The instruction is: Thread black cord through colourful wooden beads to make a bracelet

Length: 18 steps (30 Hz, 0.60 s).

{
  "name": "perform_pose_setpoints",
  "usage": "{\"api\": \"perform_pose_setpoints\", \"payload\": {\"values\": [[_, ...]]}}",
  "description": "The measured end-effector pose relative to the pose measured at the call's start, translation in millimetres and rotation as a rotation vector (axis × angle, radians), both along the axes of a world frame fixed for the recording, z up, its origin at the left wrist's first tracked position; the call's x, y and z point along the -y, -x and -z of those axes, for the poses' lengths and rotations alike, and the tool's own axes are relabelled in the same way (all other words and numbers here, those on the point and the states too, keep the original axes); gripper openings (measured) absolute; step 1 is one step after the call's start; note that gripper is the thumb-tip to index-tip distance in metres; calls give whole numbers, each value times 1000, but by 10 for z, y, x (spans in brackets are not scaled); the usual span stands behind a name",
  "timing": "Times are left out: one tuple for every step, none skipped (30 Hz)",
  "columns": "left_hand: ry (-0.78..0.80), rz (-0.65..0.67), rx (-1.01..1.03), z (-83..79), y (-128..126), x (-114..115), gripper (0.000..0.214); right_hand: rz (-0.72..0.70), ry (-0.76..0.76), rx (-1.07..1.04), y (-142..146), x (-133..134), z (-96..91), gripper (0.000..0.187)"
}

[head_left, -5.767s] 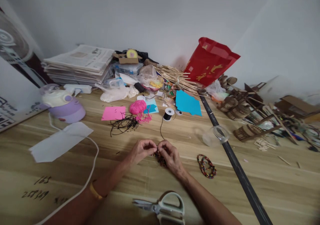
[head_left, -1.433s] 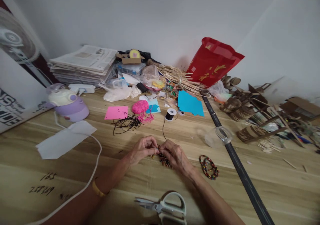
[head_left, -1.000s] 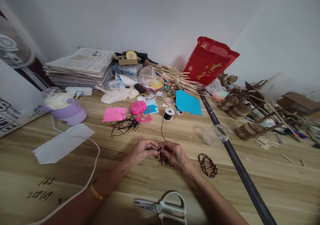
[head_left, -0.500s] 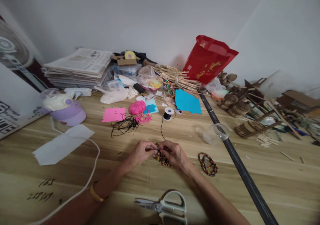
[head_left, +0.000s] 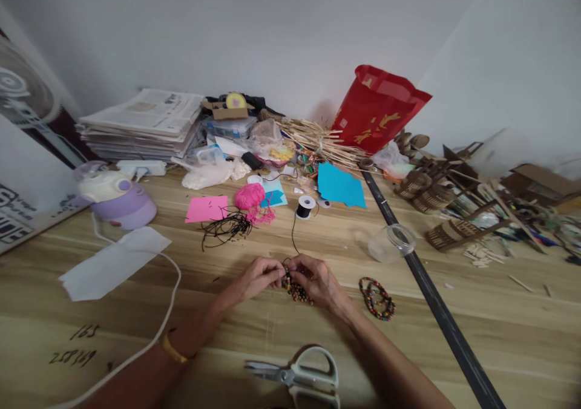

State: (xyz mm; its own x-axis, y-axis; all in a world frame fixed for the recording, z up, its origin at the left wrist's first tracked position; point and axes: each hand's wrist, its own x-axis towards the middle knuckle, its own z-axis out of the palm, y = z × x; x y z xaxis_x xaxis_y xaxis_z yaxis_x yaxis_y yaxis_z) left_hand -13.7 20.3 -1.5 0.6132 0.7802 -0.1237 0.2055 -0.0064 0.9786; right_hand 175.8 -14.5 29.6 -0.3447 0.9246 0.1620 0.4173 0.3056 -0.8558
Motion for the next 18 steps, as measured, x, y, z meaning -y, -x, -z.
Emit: {"api": "perform_pose_setpoints", "payload": {"values": [[34, 7, 18, -4, 1, -6, 35, 2, 0, -5, -1, -1, -1, 7], [62, 12, 28, -8, 0, -11, 38, 3, 1, -9, -1, -1, -4, 8], [82, 14, 31, -12, -2, -15, 40, 5, 3, -11, 0, -1, -6, 8], [95, 14, 30, -15, -7, -16, 41, 6, 4, -11, 2, 0, -9, 8], [104, 13, 29, -18, -14, -16, 42, 7, 5, -9, 4, 2, -11, 8], [112, 8, 28, -19, -22, -13, 41, 6, 5, -8, 7, 3, -11, 8], [122, 0, 27, -17, -32, -9, 41, 4, 6, -7, 10, 5, -10, 8], [131, -10, 29, -12, -42, -5, 40, 5, 6, -5, 12, 6, -7, 8], [139, -17, 33, -4, -51, 0, 38, 6, 4, -3, 14, 6, -3, 7], [146, -22, 38, 8, -58, 4, 38, 6, 0, 2, 15, 5, 1, 7], [150, -24, 45, 24, -63, 6, 37, 6, -5, 8, 14, 4, 5, 6], [153, -21, 52, 41, -65, 7, 37, 4, -11, 18, 13, 2, 9, 6], [155, -16, 59, 60, -64, 6, 38, 0, -20, 31, 10, -1, 10, 6], [157, -12, 66, 78, -61, 3, 38, -10, -33, 48, 6, -3, 10, 7], [156, -8, 72, 92, -57, -1, 39, -26, -50, 72, 2, -4, 8, 7], [154, -3, 75, 102, -52, -5, 39, -48, -74, 100, -1, -4, 3, 8], [150, 4, 74, 105, -48, -8, 39, -74, -102, 129, -4, -3, -2, 10], [143, 8, 69, 101, -45, -9, 39, -100, -131, 158, -4, 0, -7, 11]]}}
